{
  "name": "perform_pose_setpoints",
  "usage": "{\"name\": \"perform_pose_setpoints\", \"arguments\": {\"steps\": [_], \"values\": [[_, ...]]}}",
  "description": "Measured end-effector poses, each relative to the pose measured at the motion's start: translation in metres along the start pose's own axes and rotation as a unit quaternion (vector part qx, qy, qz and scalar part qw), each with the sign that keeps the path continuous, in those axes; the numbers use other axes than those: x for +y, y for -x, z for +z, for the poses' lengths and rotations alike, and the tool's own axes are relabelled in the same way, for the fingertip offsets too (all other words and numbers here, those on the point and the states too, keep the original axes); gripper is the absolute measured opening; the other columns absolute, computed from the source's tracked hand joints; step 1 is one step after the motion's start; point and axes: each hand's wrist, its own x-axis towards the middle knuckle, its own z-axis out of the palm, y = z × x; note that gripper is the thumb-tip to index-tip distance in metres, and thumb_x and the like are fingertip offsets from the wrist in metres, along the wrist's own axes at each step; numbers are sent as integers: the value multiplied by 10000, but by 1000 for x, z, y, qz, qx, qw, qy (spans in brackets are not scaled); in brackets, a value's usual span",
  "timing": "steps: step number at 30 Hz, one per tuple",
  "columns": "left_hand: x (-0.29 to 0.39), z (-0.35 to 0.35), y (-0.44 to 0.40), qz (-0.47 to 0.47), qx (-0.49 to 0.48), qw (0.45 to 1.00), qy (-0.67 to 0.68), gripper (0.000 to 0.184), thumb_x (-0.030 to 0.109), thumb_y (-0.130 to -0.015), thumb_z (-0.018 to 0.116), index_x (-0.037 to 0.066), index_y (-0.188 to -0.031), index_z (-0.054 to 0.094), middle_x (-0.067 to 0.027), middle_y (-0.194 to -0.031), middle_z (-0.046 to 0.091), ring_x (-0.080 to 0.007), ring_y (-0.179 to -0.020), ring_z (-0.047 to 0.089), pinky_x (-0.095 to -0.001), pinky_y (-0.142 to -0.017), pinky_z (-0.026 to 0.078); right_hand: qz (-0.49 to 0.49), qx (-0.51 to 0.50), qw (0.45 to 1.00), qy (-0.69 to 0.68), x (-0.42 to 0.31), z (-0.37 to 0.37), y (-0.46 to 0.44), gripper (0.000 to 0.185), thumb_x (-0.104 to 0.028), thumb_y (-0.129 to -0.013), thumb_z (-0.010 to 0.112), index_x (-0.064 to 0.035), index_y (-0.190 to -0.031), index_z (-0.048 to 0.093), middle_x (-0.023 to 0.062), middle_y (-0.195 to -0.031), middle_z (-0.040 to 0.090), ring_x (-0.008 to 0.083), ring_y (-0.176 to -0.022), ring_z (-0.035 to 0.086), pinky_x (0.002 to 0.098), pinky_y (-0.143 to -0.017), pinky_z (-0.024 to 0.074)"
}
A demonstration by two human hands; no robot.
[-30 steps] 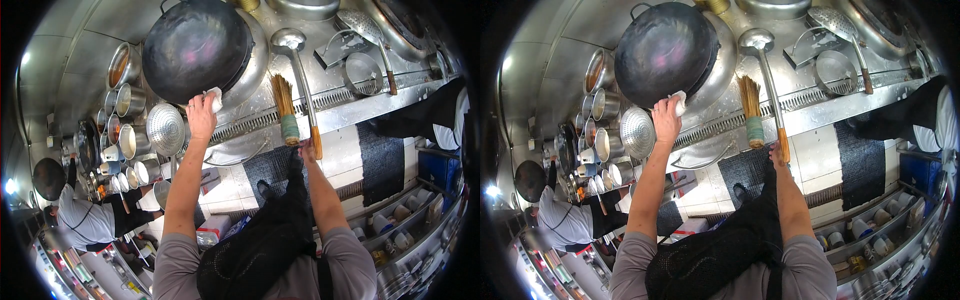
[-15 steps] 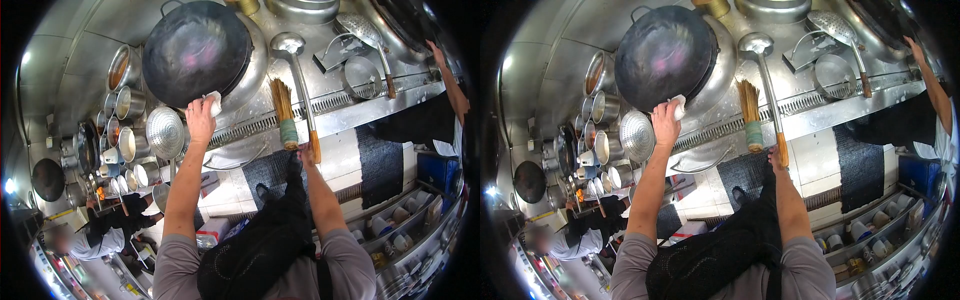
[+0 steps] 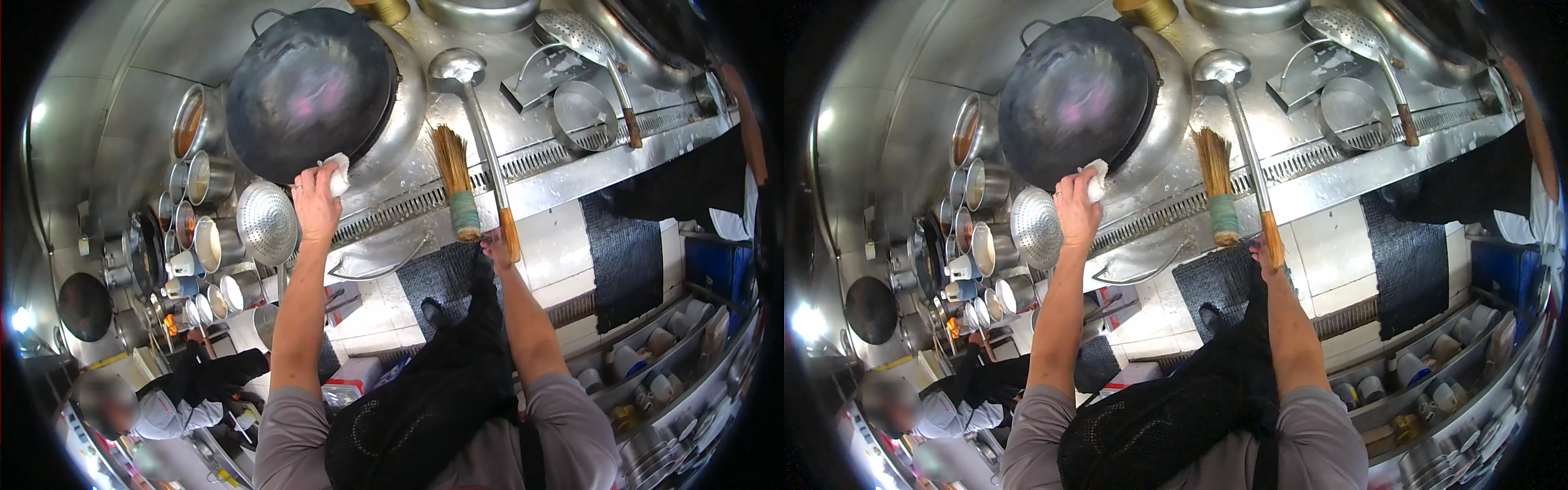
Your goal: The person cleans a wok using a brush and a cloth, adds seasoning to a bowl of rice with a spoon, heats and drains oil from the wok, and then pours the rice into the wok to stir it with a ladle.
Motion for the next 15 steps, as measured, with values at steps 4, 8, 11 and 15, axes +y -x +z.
{"name": "perform_pose_setpoints", "arguments": {"steps": [4, 8, 11, 15], "values": [[-1, -10, -1, 18, 13, 1000, 10, 733, -42, -569, 743, 171, -1242, 544, -111, -1102, 535, -334, -1034, 521, -451, -879, 418, -14, -47, 999, 14, 9, -4, 0, 272, -396, -1011, 464, -171, -1150, 525, -1, -1065, 584, 117, -791, 612, 267, -650, 484], [0, -24, -5, 12, 25, 1000, 11, 693, -98, -577, 671, 139, -1221, 571, -133, -1086, 544, -359, -1022, 523, -454, -885, 425, -5, 8, 999, -51, -5, 4, 9, 193, -160, -970, 533, -83, -1140, 579, 34, -931, 634, 135, -666, 652, 224, -522, 478], [0, -33, -13, 12, 41, 999, 25, 667, -115, -608, 644, 122, -1227, 561, -150, -1097, 559, -371, -1042, 525, -465, -901, 421, -5, 3, 999, -40, -11, 5, 12, 241, -89, -934, 531, -80, -1171, 571, 33, -930, 627, 138, -686, 654, 216, -539, 478], [10, -46, -20, 8, 40, 999, 26, 679, -114, -613, 661, 120, -1241, 551, -158, -1119, 572, -376, -1079, 520, -453, -921, 421, -13, -5, 997, -77, -11, 5, 20, 352, -52, -896, 535, -94, -1245, 563, 24, -964, 636, 130, -702, 643, 226, -544, 476]]}}
